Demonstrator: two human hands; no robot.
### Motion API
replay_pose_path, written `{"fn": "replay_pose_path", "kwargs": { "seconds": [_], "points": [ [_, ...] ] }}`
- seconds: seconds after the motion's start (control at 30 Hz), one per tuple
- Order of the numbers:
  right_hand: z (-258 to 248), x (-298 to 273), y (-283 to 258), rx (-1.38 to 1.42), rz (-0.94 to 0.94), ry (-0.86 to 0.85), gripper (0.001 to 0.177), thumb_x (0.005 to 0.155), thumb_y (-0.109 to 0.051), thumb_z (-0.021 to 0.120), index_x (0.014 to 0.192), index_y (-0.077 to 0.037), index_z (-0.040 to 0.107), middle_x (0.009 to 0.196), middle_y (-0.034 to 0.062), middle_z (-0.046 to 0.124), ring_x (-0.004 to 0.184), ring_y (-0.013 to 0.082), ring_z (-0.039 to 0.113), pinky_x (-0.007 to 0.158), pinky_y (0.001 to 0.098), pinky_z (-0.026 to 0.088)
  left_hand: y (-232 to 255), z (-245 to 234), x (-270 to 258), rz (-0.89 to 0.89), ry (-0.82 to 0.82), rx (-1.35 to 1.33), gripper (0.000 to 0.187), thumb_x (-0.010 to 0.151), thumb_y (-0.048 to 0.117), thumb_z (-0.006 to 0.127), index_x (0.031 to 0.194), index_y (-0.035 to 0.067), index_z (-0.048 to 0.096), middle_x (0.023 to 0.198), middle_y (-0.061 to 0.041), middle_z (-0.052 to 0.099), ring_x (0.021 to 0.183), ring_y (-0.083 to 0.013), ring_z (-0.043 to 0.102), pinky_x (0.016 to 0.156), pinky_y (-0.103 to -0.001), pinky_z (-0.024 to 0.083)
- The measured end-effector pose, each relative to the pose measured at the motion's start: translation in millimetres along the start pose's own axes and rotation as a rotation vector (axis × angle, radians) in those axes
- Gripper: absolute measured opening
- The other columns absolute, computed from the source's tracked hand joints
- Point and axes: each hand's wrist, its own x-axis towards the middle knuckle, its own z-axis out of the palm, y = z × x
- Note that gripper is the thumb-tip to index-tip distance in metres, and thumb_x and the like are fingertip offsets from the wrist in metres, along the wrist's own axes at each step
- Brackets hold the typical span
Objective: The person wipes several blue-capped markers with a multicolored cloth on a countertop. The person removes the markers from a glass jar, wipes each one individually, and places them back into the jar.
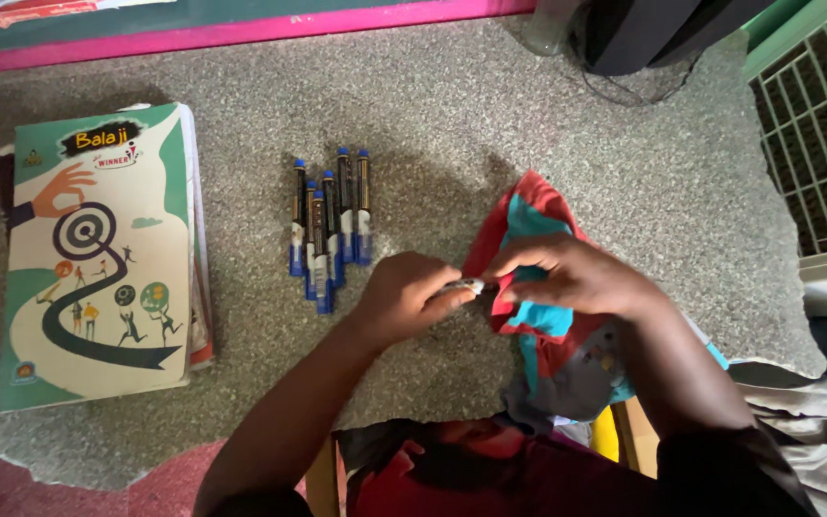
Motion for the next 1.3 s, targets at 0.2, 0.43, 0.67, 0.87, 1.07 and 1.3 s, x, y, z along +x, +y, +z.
{"fn": "replay_pose_path", "kwargs": {
  "seconds": [0.2, 0.43, 0.67, 0.87, 1.07, 1.3],
  "points": [
    [-18.8, -10.4, 2.0, 0.047, -0.003, 0.146, 0.035, 0.087, -0.007, 0.077, 0.122, -0.007, 0.071, 0.115, 0.0051, 0.076, 0.104, 0.0159, 0.072, 0.092, 0.0325, 0.058, -3.0, -12.6, -6.3, -0.129, 0.134, -0.015, 0.027, 0.091, 0.029, 0.080, 0.099, 0.004, 0.072, 0.075, -0.011, 0.068, 0.065, -0.0276, 0.067, 0.060, -0.041, 0.051],
    [-5.0, 2.0, -7.3, 0.017, -0.051, 0.114, 0.033, 0.088, -0.003, 0.075, 0.121, -0.006, 0.073, 0.115, 0.0054, 0.077, 0.106, 0.0174, 0.073, 0.093, 0.0331, 0.058, -5.1, 2.6, -6.7, -0.075, 0.129, 0.004, 0.025, 0.088, 0.026, 0.082, 0.096, 0.004, 0.072, 0.076, -0.013, 0.068, 0.069, -0.0319, 0.067, 0.062, -0.042, 0.050],
    [-36.8, -19.8, 7.0, 0.236, -0.038, 0.322, 0.029, 0.090, -0.001, 0.071, 0.119, -0.008, 0.075, 0.115, 0.0063, 0.077, 0.104, 0.0174, 0.073, 0.094, 0.0330, 0.058, -12.3, -16.9, -9.2, -0.130, 0.203, -0.003, 0.022, 0.092, 0.024, 0.079, 0.099, 0.004, 0.071, 0.079, -0.012, 0.069, 0.069, -0.0276, 0.069, 0.061, -0.038, 0.051],
    [-31.2, -18.0, 16.5, -0.002, -0.027, 0.201, 0.022, 0.088, 0.001, 0.074, 0.109, -0.004, 0.079, 0.103, 0.0077, 0.080, 0.094, 0.0188, 0.075, 0.084, 0.0332, 0.060, -8.5, -14.2, -6.4, -0.160, 0.187, -0.085, 0.025, 0.092, 0.024, 0.079, 0.100, 0.002, 0.070, 0.079, -0.012, 0.069, 0.067, -0.0269, 0.069, 0.060, -0.037, 0.052],
    [-31.6, -23.3, 36.7, 0.342, -0.098, 0.842, 0.015, 0.108, -0.002, 0.066, 0.120, 0.000, 0.074, 0.111, 0.0114, 0.075, 0.100, 0.0185, 0.068, 0.096, 0.0340, 0.054, -7.6, -15.0, -11.5, -0.152, 0.158, -0.073, 0.028, 0.093, 0.030, 0.078, 0.101, 0.004, 0.071, 0.083, -0.012, 0.072, 0.070, -0.0261, 0.070, 0.062, -0.038, 0.053],
    [8.1, -6.1, -14.7, 0.109, -0.213, 0.037, 0.050, 0.104, -0.016, 0.052, 0.152, -0.003, 0.051, 0.154, 0.0156, 0.057, 0.140, 0.0302, 0.056, 0.117, 0.0401, 0.042, -8.6, 3.6, -8.2, -0.130, 0.011, 0.012, 0.031, 0.091, 0.038, 0.075, 0.098, 0.008, 0.072, 0.081, -0.014, 0.070, 0.074, -0.0333, 0.069, 0.065, -0.044, 0.053]
  ]
}}
